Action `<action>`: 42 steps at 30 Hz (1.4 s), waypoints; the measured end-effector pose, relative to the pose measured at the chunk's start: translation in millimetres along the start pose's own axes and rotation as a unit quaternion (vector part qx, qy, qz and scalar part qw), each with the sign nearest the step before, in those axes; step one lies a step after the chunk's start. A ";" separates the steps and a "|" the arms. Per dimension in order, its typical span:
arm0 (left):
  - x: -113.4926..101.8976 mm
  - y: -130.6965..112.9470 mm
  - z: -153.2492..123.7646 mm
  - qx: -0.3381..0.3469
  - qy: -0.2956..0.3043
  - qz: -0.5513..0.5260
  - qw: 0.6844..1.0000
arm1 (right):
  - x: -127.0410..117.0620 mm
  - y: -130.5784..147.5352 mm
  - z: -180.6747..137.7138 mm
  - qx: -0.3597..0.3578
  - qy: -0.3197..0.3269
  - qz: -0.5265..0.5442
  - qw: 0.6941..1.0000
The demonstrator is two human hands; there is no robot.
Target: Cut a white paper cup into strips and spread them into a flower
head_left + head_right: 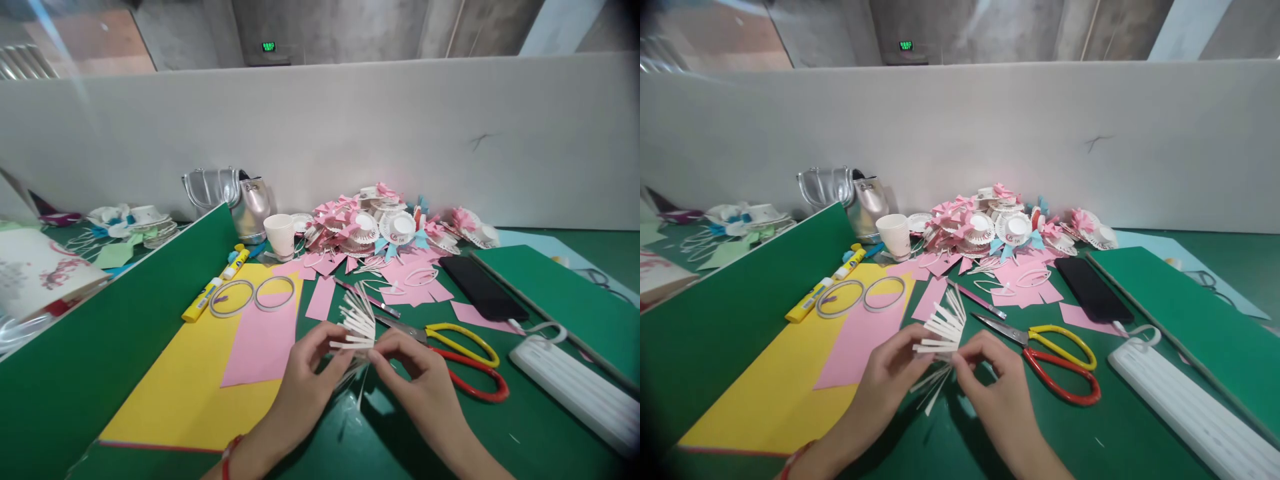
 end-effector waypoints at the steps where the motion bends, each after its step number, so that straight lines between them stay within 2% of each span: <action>1: 0.8 1.6 -0.2 -0.005 0.001 -0.003 1.000 | 0.0 0.2 -0.2 -0.005 0.004 -0.004 1.000; 10: -0.9 6.2 3.2 -0.059 -0.007 -0.047 0.997 | 0.1 2.3 -2.1 -0.052 0.066 -0.023 0.996; 16: -0.5 6.4 2.7 -0.078 0.004 -0.080 0.994 | -3.0 3.6 -0.9 -0.058 0.027 -0.109 0.992; 26: 2.1 5.5 -1.1 -0.037 0.003 -0.009 0.999 | -4.4 10.7 -1.2 -0.074 0.033 -0.115 0.990; 29: 2.0 1.3 -3.3 0.021 0.003 0.060 0.998 | -5.9 11.3 -2.7 -0.099 0.038 -0.137 0.985; 33: -0.7 -6.6 -5.4 0.117 -0.031 0.178 0.976 | -6.9 10.6 -3.8 -0.115 0.042 -0.179 0.976; 36: -0.7 -9.4 -5.1 0.122 -0.021 0.151 0.981 | -5.7 10.4 -3.8 -0.135 0.036 -0.202 0.969; 40: 2.5 -8.4 -4.0 0.084 0.026 0.065 0.994 | -4.2 11.2 -3.4 -0.166 0.022 -0.221 0.961; 42: 3.6 -6.5 -3.5 0.065 0.029 0.043 0.997 | -3.0 11.9 -3.2 -0.176 0.032 -0.224 0.958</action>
Point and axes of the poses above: each hand's wrist, its own z-axis towards the middle knuckle, its own x-axis out of the palm, y = z × x, the point moved 2 cm from there along z, towards the middle knuckle, and after that the axes turned 10 degrees about y, right-handed, at the moved point
